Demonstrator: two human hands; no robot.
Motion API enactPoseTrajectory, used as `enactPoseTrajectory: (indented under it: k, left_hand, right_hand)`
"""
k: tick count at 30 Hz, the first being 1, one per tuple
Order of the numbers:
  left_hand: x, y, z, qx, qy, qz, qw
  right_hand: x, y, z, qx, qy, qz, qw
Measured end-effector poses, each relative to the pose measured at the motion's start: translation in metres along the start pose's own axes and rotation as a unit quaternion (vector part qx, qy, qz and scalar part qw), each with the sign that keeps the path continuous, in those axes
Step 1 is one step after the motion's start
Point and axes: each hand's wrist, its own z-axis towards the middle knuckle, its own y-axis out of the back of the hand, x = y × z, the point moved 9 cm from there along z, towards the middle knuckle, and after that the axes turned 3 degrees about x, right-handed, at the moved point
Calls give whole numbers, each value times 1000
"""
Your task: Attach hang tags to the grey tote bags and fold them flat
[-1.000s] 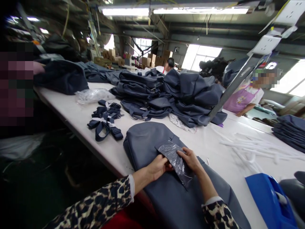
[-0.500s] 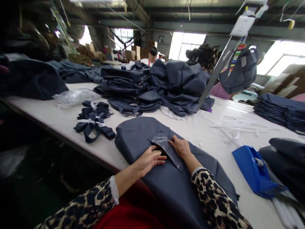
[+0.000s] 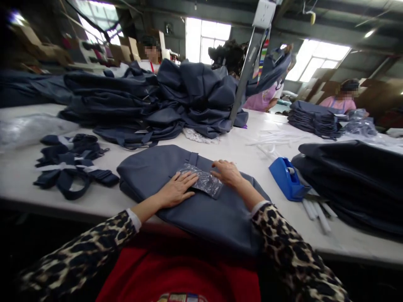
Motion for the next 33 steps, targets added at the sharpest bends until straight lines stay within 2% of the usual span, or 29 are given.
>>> enactPoseTrajectory:
  k: [2, 4, 7, 10, 12, 16, 18, 20, 23, 26, 29, 33]
  left_hand:
    - [0, -3, -3, 3, 0, -4, 1000]
    - [0, -4, -4, 11, 4, -9, 1000]
    - [0, -4, -4, 18, 10, -18, 1000]
    - [0, -7, -3, 29, 17, -26, 999]
    - [3, -9, 3, 41, 34, -38, 998]
    - [6, -7, 25, 46, 85, -50, 994]
    - [-1, 0, 35, 30, 93, -44, 994]
    - [-16, 9, 38, 10, 74, -34, 997]
    - [-48, 14, 27, -26, -36, -10, 999]
    - [-69, -1, 7, -15, -141, 14, 990]
    - [-73, -15, -3, 1, -165, 46, 985]
    - [-85, -13, 0, -23, -149, 83, 985]
  right_hand:
    - [2, 15, -44, -6, 7, 31, 999]
    - [17, 14, -95, -25, 31, 53, 998]
    - [53, -19, -165, -43, 73, -11, 996]
    - [63, -54, -198, -58, 65, -83, 993]
    - [48, -60, -195, -46, 51, -97, 993]
    - [-9, -42, -158, -1, 9, -117, 993]
    - [-35, -31, -144, 2, -36, -135, 990]
    - [-46, -29, -140, -13, -80, -147, 986]
    - [-31, -47, -145, -58, -98, -139, 984]
    - [-10, -75, -152, -113, -79, -87, 987]
    - [-4, -90, -155, -136, -76, -52, 986]
    - [-7, -89, -158, -148, -79, -36, 985]
